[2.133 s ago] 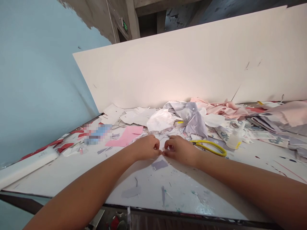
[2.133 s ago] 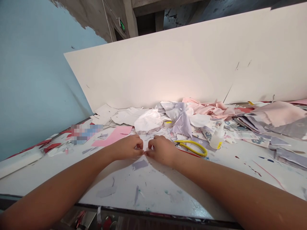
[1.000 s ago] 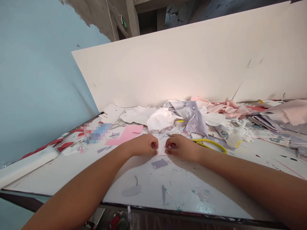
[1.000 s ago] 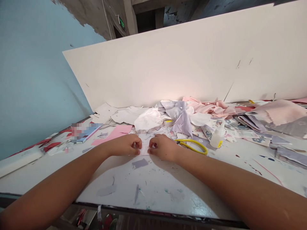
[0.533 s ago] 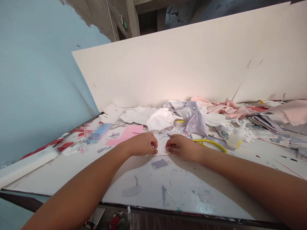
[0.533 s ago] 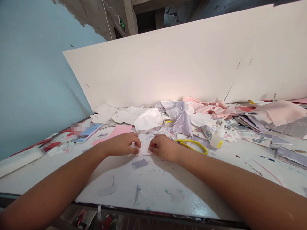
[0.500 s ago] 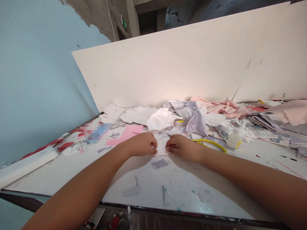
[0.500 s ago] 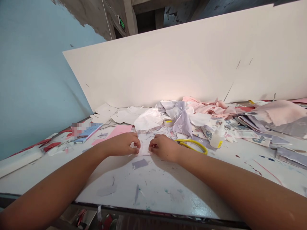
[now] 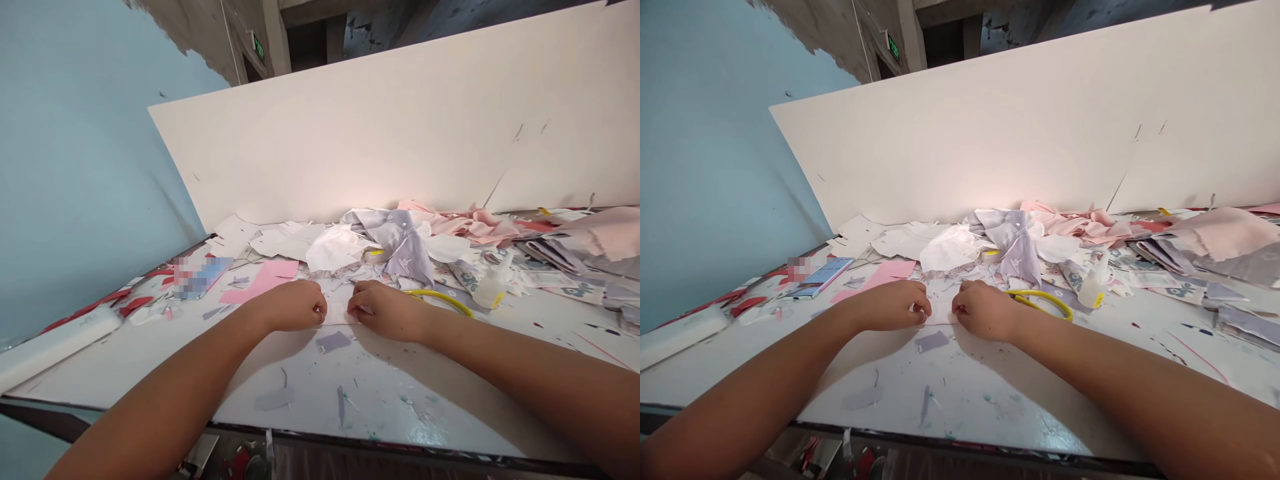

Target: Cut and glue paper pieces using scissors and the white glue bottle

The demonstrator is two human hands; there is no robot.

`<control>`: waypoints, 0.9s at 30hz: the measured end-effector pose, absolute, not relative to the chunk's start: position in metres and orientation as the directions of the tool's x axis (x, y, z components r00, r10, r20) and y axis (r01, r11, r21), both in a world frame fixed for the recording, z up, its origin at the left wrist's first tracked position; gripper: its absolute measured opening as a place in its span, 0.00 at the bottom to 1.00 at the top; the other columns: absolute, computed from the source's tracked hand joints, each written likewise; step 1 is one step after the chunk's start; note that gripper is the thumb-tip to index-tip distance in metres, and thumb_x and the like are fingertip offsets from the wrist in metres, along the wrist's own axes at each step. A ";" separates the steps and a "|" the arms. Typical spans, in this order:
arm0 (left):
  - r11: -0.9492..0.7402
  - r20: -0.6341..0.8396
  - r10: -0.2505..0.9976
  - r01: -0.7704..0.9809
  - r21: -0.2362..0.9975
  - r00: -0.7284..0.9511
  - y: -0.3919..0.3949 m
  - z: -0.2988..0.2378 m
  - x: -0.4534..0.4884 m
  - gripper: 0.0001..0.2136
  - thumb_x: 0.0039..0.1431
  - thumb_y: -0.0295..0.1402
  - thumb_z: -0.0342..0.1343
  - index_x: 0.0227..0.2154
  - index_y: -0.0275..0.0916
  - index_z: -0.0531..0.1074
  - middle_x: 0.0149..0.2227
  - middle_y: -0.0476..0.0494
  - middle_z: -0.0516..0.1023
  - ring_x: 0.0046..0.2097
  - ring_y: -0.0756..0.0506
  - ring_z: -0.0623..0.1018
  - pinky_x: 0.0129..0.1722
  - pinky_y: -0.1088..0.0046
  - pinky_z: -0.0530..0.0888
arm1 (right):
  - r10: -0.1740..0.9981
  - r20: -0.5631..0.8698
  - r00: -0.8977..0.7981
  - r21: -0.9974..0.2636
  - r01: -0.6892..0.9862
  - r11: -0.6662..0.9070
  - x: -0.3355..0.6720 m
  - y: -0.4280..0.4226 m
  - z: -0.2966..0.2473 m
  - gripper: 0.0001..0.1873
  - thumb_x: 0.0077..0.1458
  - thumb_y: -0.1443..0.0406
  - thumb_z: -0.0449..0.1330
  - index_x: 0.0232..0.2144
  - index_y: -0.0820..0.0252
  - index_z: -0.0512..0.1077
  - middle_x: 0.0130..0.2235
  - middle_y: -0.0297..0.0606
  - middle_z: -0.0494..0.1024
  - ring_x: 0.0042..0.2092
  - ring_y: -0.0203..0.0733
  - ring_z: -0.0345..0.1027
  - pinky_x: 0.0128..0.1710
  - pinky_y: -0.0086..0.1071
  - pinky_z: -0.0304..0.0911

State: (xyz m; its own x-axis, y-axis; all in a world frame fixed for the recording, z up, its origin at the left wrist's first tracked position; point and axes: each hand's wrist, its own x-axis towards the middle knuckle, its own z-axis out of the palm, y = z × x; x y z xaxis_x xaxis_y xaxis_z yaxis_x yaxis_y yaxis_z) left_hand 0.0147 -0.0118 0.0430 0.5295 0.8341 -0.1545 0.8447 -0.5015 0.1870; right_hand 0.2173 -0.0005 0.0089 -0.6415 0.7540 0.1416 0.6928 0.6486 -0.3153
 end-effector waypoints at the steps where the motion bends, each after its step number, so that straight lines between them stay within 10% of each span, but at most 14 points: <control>1: -0.506 -0.154 0.831 0.842 0.189 0.534 -0.012 0.043 0.015 0.12 0.48 0.34 0.45 0.28 0.47 0.74 0.35 0.51 0.72 0.30 0.51 0.70 0.27 0.75 0.64 | 0.751 0.147 -0.644 -0.313 0.690 0.653 0.218 -0.001 0.010 0.13 0.48 0.69 0.50 0.29 0.57 0.75 0.33 0.40 0.70 0.36 0.40 0.63 0.32 0.29 0.56; 27: -0.510 -0.213 0.805 0.829 0.227 0.554 -0.019 0.045 0.022 0.12 0.47 0.35 0.46 0.29 0.44 0.74 0.34 0.48 0.75 0.32 0.48 0.72 0.30 0.74 0.65 | 0.720 0.127 -0.682 -0.254 0.680 0.688 0.215 -0.016 0.019 0.11 0.48 0.68 0.51 0.27 0.58 0.74 0.32 0.40 0.70 0.33 0.38 0.63 0.31 0.29 0.55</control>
State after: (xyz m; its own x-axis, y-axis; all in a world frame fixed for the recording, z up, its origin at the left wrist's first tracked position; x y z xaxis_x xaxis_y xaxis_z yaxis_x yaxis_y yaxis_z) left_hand 0.0223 -0.0189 0.0447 0.5536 0.8052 -0.2125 0.8294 -0.5103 0.2273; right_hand 0.2149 -0.0163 0.0192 -0.6817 0.7204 0.1274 0.6798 0.6881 -0.2538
